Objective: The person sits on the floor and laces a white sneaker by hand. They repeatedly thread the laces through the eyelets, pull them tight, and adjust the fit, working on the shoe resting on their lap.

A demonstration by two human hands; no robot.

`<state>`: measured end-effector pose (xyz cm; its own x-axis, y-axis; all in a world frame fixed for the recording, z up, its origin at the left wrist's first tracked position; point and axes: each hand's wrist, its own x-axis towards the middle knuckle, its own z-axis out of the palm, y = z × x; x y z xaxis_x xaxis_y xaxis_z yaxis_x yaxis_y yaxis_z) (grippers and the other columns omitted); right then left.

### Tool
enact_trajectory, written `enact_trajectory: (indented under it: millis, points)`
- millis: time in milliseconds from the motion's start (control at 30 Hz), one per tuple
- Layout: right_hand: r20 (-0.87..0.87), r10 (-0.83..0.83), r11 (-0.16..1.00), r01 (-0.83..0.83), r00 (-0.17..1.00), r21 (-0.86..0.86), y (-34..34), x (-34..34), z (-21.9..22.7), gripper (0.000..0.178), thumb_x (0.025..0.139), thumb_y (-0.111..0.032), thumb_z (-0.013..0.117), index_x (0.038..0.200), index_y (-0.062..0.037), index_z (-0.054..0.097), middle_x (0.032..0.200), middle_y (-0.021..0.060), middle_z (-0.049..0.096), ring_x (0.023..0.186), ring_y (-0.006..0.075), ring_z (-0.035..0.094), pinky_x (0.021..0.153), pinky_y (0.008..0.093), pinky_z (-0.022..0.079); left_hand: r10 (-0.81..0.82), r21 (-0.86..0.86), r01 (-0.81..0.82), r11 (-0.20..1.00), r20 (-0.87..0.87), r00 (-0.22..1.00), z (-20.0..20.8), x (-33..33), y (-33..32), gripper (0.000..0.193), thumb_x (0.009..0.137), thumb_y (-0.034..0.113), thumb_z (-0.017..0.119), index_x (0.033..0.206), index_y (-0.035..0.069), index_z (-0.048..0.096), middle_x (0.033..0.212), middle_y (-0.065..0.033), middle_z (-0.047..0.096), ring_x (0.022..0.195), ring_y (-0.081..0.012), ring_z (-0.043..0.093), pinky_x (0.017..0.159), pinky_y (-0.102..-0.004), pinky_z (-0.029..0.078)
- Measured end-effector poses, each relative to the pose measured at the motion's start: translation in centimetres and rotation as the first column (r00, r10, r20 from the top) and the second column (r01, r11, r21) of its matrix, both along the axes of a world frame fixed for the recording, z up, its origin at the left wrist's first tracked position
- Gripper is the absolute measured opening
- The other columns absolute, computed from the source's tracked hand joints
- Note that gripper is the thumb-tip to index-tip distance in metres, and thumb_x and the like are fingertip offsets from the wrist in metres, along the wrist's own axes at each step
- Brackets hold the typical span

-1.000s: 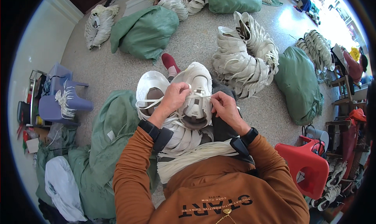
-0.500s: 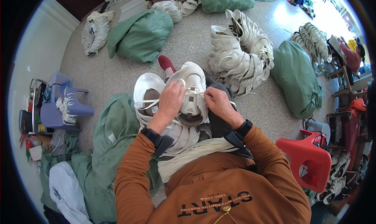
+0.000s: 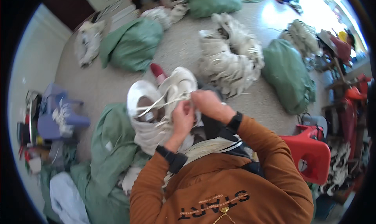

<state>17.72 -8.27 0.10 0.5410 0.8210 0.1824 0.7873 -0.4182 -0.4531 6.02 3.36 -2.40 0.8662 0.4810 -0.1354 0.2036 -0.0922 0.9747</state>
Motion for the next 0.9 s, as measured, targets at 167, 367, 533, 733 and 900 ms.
enact_trajectory:
  millis: [167,367,533,733,900]
  points:
    - [-0.264,-0.105,0.902,0.203,0.959,0.382,0.0,0.1,-3.7,0.011,0.087,-0.011,0.06,0.085,-0.0016,0.054,0.076,0.0251,0.06,0.074,0.0482,0.06,0.063,0.0532,0.047,-0.013,-0.062,0.012,0.998,-0.026,1.0,-1.3,0.4,0.1,0.028,0.093,0.0,0.063,0.12,-0.003,0.057,0.078,-0.0045,0.062,0.057,-0.0107,0.061,0.047,-0.0256,0.052]
    - [-0.298,-0.204,0.912,0.291,0.933,0.288,0.3,-1.3,-5.0,0.013,0.09,-0.013,0.058,0.087,-0.0007,0.056,0.08,0.0216,0.063,0.08,0.0452,0.063,0.068,0.0521,0.049,-0.069,0.121,0.061,0.991,0.058,0.996,-1.7,0.5,-0.4,0.025,0.095,0.0,0.06,0.119,-0.005,0.06,0.075,-0.0049,0.064,0.056,-0.0095,0.06,0.05,-0.0259,0.048]
    - [-0.295,-0.181,0.941,0.253,0.938,0.227,0.4,-1.3,-3.7,0.02,0.091,-0.019,0.057,0.089,0.0006,0.055,0.088,0.0236,0.064,0.086,0.0458,0.063,0.074,0.0538,0.049,-0.085,-0.078,0.089,0.993,0.062,0.994,-2.0,0.7,0.6,0.026,0.103,0.01,0.048,0.118,-0.006,0.062,0.074,-0.0036,0.063,0.056,-0.0086,0.057,0.053,-0.0259,0.047]
    - [-0.353,-0.178,0.961,0.239,0.919,0.138,1.5,-2.0,-1.5,0.025,0.079,-0.014,0.062,0.094,0.0046,0.054,0.093,0.0268,0.064,0.089,0.0472,0.063,0.077,0.0543,0.049,-0.089,0.108,0.069,0.992,0.187,0.978,-4.5,1.4,2.9,0.025,0.101,0.009,0.047,0.11,-0.006,0.065,0.084,-0.0072,0.066,0.067,-0.0117,0.061,0.061,-0.0268,0.05]
    - [-0.29,-0.189,0.931,0.265,0.938,0.25,0.5,-2.1,-3.3,0.021,0.081,-0.013,0.06,0.092,0.0044,0.053,0.09,0.0263,0.062,0.088,0.0479,0.061,0.076,0.0542,0.049,-0.166,0.166,0.145,0.975,0.121,0.979,-3.5,2.8,1.6,0.019,0.098,0.008,0.055,0.102,-0.006,0.067,0.083,-0.0086,0.069,0.072,-0.0113,0.061,0.064,-0.0277,0.05]
